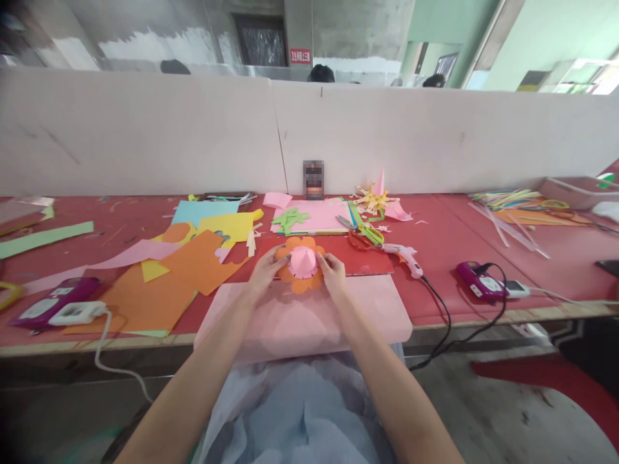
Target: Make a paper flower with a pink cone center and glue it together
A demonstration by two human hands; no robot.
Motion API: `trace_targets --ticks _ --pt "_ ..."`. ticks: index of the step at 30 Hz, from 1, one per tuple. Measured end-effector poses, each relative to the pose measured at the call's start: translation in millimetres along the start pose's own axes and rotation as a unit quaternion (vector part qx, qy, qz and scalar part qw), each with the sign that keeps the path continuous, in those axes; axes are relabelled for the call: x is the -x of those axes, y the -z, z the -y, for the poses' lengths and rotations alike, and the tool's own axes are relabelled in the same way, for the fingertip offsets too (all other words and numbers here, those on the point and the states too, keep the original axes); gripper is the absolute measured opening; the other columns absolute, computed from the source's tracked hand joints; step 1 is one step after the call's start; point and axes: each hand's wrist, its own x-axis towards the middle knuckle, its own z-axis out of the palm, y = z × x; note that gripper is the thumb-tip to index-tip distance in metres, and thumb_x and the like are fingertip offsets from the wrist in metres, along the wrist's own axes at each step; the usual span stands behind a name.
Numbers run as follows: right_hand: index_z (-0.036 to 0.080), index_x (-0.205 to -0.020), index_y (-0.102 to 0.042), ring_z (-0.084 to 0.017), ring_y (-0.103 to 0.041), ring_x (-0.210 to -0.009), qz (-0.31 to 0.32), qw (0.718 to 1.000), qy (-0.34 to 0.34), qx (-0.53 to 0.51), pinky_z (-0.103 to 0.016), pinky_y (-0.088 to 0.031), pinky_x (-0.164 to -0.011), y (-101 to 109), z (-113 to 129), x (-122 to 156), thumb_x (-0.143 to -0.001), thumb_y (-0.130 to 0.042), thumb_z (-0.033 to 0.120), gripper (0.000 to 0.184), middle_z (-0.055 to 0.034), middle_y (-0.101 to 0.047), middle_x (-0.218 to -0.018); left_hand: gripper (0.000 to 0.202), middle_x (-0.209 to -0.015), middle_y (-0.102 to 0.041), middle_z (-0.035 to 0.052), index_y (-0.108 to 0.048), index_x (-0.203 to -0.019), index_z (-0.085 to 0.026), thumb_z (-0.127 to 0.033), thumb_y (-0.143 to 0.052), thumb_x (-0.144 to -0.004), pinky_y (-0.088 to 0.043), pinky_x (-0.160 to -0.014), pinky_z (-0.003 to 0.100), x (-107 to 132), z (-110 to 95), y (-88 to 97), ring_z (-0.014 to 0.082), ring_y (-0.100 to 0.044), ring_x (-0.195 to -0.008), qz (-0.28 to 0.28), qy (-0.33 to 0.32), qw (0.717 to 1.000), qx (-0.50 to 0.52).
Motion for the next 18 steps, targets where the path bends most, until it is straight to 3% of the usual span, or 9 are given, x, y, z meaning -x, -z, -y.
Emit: trace_targets --ticks 13,18 --pt "0.017 -0.057 -0.047 -0.009 -0.036 -0.054 0.018 1.0 -0.016 -0.015 -0.021 -0.028 -0.05 -1.7 -1.0 0.9 -0.068 -0.056 0.047 0.033 0.0049 -0.039 -0.055 0.056 -0.111 -0.06 0.008 -0.049 -0.116 -0.019 -0.041 -0.062 -0.066 -0.046 -0.083 0.036 -0.9 4.8 3.2 0.0232 -0.058 -0.098 0.015 -0.015 1.0 -0.004" --pt "0.018 -0.054 -0.042 -0.008 -0.031 -0.051 -0.011 1.0 -0.008 -0.011 -0.02 -0.025 -0.047 0.1 -0.7 0.1 -0.068 -0.056 0.049 0.037 0.0061 -0.034 -0.052 0.051 -0.112 -0.06 0.0086 -0.051 -0.114 -0.02 -0.047 -0.055 -0.071 -0.046 -0.082 0.036 2.3 1.2 -1.1 0.0231 -0.057 -0.099 0.026 0.006 1.0 0.001"
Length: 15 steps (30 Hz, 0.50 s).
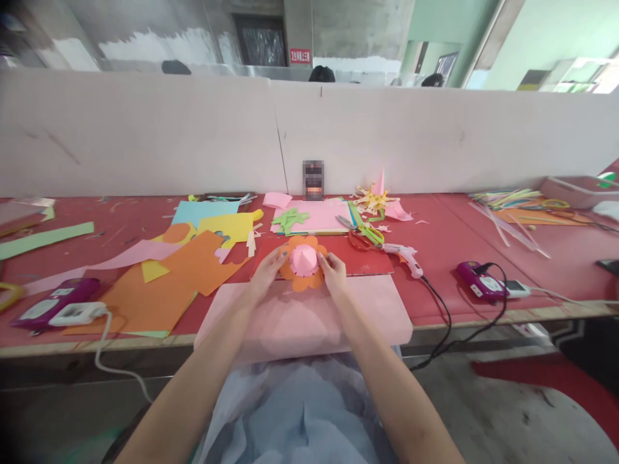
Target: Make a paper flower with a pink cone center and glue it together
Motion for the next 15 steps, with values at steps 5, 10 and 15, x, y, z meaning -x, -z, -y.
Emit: trace_targets --ticks 5,10,15 --pt "0.018 -0.056 -0.044 -0.008 -0.034 -0.05 -0.014 1.0 0.007 0.005 -0.02 -0.028 -0.046 -0.6 -0.8 -0.9 -0.067 -0.055 0.053 0.039 0.0058 -0.037 -0.052 0.051 -0.094 -0.067 0.0063 -0.054 -0.109 -0.018 -0.045 -0.061 -0.066 -0.046 -0.076 0.033 2.2 -6.2 0.1 0.0217 -0.061 -0.087 -0.007 -0.007 0.999 -0.045" --pt "0.019 -0.059 -0.046 -0.008 -0.038 -0.043 0.025 0.999 -0.041 0.007 -0.021 -0.032 -0.039 -3.9 -0.4 0.1 -0.063 -0.057 0.056 0.04 0.006 -0.04 -0.051 0.048 -0.082 -0.068 0.0026 -0.056 -0.105 -0.018 -0.046 -0.059 -0.067 -0.045 -0.075 0.03 3.7 -14.2 3.2 0.0206 -0.061 -0.084 -0.072 0.001 0.992 -0.101" --pt "0.019 -0.057 -0.044 -0.008 -0.039 -0.041 0.019 0.999 -0.031 0.009 -0.021 -0.033 -0.038 -3.9 3.4 0.8 -0.061 -0.058 0.058 0.041 0.0066 -0.04 -0.048 0.044 -0.091 -0.066 0.0047 -0.056 -0.104 -0.018 -0.046 -0.056 -0.069 -0.046 -0.07 0.029 -1.3 -6.4 2.2 0.0191 -0.061 -0.083 -0.058 0.002 0.995 -0.08"
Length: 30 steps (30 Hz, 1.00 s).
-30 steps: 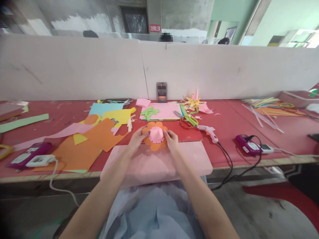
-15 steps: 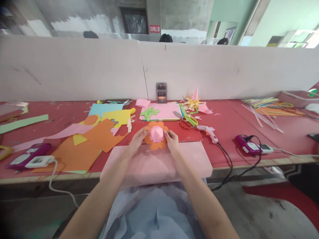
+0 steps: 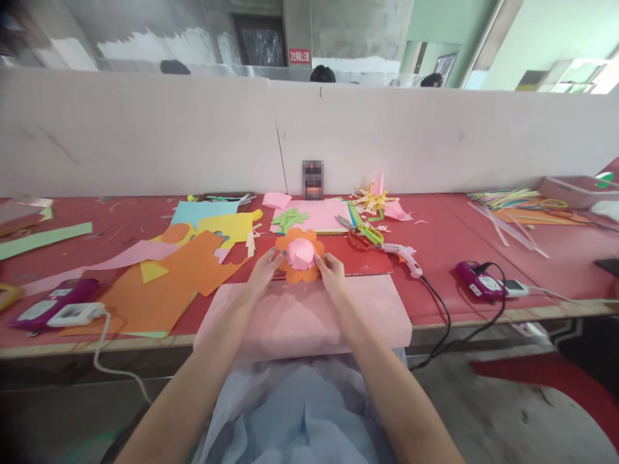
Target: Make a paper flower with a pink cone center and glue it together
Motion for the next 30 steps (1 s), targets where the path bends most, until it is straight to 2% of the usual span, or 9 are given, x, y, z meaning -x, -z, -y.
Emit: trace_targets --ticks 3,6,12,18,22,27,30 --pt "0.019 -0.057 -0.044 -0.008 -0.04 -0.041 -0.015 1.0 -0.005 0.004 -0.021 -0.033 -0.038 0.3 1.8 0.5 -0.061 -0.058 0.058 0.041 0.0065 -0.041 -0.047 0.04 -0.084 -0.065 0.0033 -0.06 -0.095 -0.017 -0.043 -0.06 -0.065 -0.046 -0.067 0.029 -3.0 6.3 -0.6 0.019 -0.06 -0.079 0.007 -0.01 0.999 -0.031" --pt "0.019 -0.058 -0.046 -0.008 -0.042 -0.04 0.0 1.0 -0.02 -0.001 -0.021 -0.033 -0.037 -0.4 2.1 1.2 -0.061 -0.058 0.057 0.04 0.006 -0.043 -0.048 0.035 -0.078 -0.064 0.002 -0.061 -0.09 -0.016 -0.041 -0.06 -0.066 -0.046 -0.066 0.028 -5.2 10.2 0.7 0.0179 -0.06 -0.075 0.007 -0.027 0.999 -0.029" --pt "0.019 -0.06 -0.048 -0.008 -0.042 -0.04 0.042 0.998 -0.026 -0.028 -0.021 -0.034 -0.037 -2.3 1.5 2.4 -0.062 -0.058 0.054 0.037 0.0056 -0.045 -0.048 0.039 -0.087 -0.065 0.0038 -0.059 -0.097 -0.017 -0.038 -0.061 -0.064 -0.048 -0.066 0.029 -7.6 13.0 1.0 0.0187 -0.06 -0.078 -0.015 0.007 1.0 0.018" --pt "0.02 -0.057 -0.044 -0.008 -0.041 -0.038 0.036 0.999 -0.013 -0.024 -0.022 -0.033 -0.037 -2.5 1.6 2.2 -0.062 -0.059 0.055 0.039 0.0064 -0.042 -0.045 0.041 -0.099 -0.064 0.0063 -0.057 -0.1 -0.017 -0.035 -0.06 -0.064 -0.048 -0.071 0.031 -7.6 14.6 -0.2 0.0207 -0.06 -0.086 -0.019 0.035 0.998 0.052" --pt "0.02 -0.056 -0.043 -0.008 -0.04 -0.037 0.03 0.999 -0.027 -0.021 -0.022 -0.033 -0.035 -2.7 2.5 2.5 -0.061 -0.059 0.057 0.041 0.0062 -0.042 -0.044 0.043 -0.102 -0.063 0.0063 -0.055 -0.105 -0.018 -0.036 -0.058 -0.066 -0.048 -0.073 0.033 -7.5 14.6 0.8 0.0213 -0.06 -0.088 0.001 0.025 0.998 0.054" --pt "0.019 -0.056 -0.044 -0.008 -0.041 -0.038 0.027 0.999 -0.02 -0.025 -0.021 -0.033 -0.035 -2.0 3.3 3.5 -0.062 -0.059 0.056 0.04 0.0062 -0.042 -0.045 0.046 -0.099 -0.065 0.0069 -0.056 -0.104 -0.017 -0.037 -0.062 -0.063 -0.047 -0.079 0.036 -8.5 13.0 1.5 0.0228 -0.06 -0.09 0.015 -0.017 0.998 0.05" --pt "0.019 -0.057 -0.047 -0.009 -0.042 -0.038 0.033 0.999 -0.026 -0.034 -0.022 -0.033 -0.036 -2.1 3.7 4.0 -0.063 -0.059 0.054 0.038 0.0057 -0.044 -0.045 0.05 -0.096 -0.065 0.0072 -0.054 -0.108 -0.017 -0.038 -0.062 -0.064 -0.047 -0.077 0.036 -7.7 11.6 1.8 0.0226 -0.061 -0.087 0.012 -0.014 0.998 0.052"
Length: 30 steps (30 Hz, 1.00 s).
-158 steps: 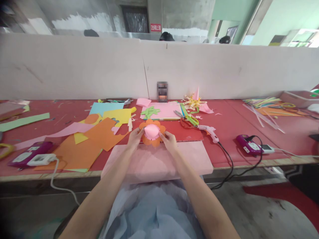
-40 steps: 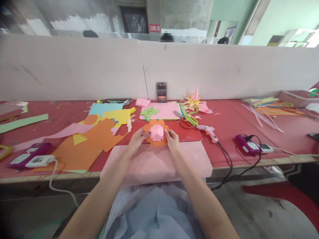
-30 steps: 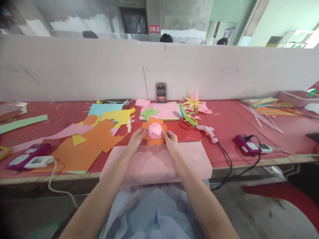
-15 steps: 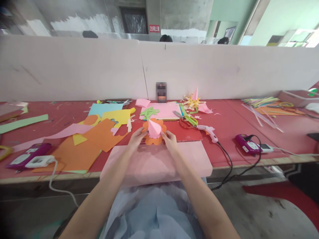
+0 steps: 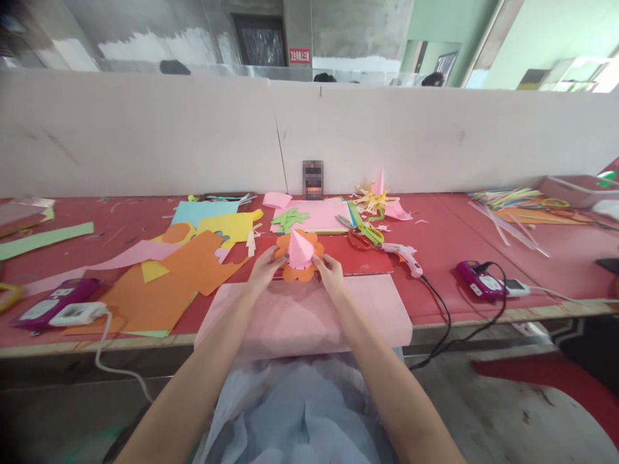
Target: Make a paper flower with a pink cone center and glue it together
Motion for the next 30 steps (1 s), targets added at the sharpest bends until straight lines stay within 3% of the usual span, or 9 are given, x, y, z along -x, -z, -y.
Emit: trace_targets --ticks 4,9,15,19,24,30 --pt "0.018 -0.058 -0.049 -0.009 -0.042 -0.036 0.007 1.0 0.001 -0.013 -0.022 -0.033 -0.036 -0.5 -0.6 -0.7 -0.062 -0.06 0.054 0.038 0.0047 -0.047 -0.045 0.058 -0.085 -0.066 0.0052 -0.049 -0.117 -0.017 -0.042 -0.06 -0.066 -0.048 -0.075 0.035 2.8 -4.8 0.6 0.0213 -0.062 -0.081 -0.026 0.024 0.999 -0.041" --pt "0.019 -0.058 -0.049 -0.009 -0.042 -0.036 0.006 1.0 0.012 -0.002 -0.022 -0.033 -0.036 0.0 -2.9 -2.2 -0.063 -0.06 0.054 0.038 0.0051 -0.046 -0.044 0.056 -0.083 -0.066 0.0043 -0.052 -0.114 -0.017 -0.042 -0.062 -0.064 -0.048 -0.073 0.032 5.0 -9.4 0.1 0.0212 -0.062 -0.082 -0.039 0.023 0.997 -0.068" --pt "0.019 -0.059 -0.049 -0.009 -0.042 -0.037 0.011 1.0 0.017 0.011 -0.022 -0.034 -0.036 0.8 -5.2 -2.8 -0.064 -0.058 0.055 0.038 0.005 -0.045 -0.044 0.057 -0.097 -0.065 0.0071 -0.05 -0.115 -0.018 -0.043 -0.062 -0.065 -0.049 -0.074 0.033 4.0 -5.1 -0.2 0.0216 -0.061 -0.087 -0.014 0.005 0.999 -0.033" --pt "0.019 -0.058 -0.047 -0.009 -0.042 -0.036 0.006 1.0 0.01 0.012 -0.022 -0.034 -0.035 1.0 -6.2 -4.0 -0.062 -0.059 0.057 0.04 0.0055 -0.045 -0.044 0.058 -0.104 -0.063 0.008 -0.048 -0.118 -0.018 -0.046 -0.059 -0.068 -0.05 -0.073 0.033 5.6 -6.2 -1.6 0.0205 -0.061 -0.087 -0.02 0.038 0.999 -0.003" --pt "0.02 -0.054 -0.041 -0.009 -0.043 -0.034 -0.021 1.0 0.013 0.004 -0.021 -0.032 -0.035 1.0 -3.6 -3.3 -0.06 -0.06 0.057 0.043 0.0066 -0.043 -0.041 0.048 -0.104 -0.064 0.0081 -0.06 -0.103 -0.017 -0.048 -0.06 -0.067 -0.047 -0.081 0.035 8.7 -8.0 -2.8 0.0248 -0.057 -0.098 0.036 0.01 0.999 -0.016" --pt "0.018 -0.061 -0.051 -0.009 -0.043 -0.033 0.002 1.0 0.002 -0.006 -0.022 -0.032 -0.034 -0.2 -0.7 -0.3 -0.063 -0.058 0.058 0.04 0.0046 -0.048 -0.042 0.045 -0.1 -0.066 0.0077 -0.062 -0.097 -0.016 -0.048 -0.062 -0.064 -0.048 -0.076 0.034 8.3 -6.3 -1.6 0.0243 -0.06 -0.092 0.012 0.023 1.0 0.012"
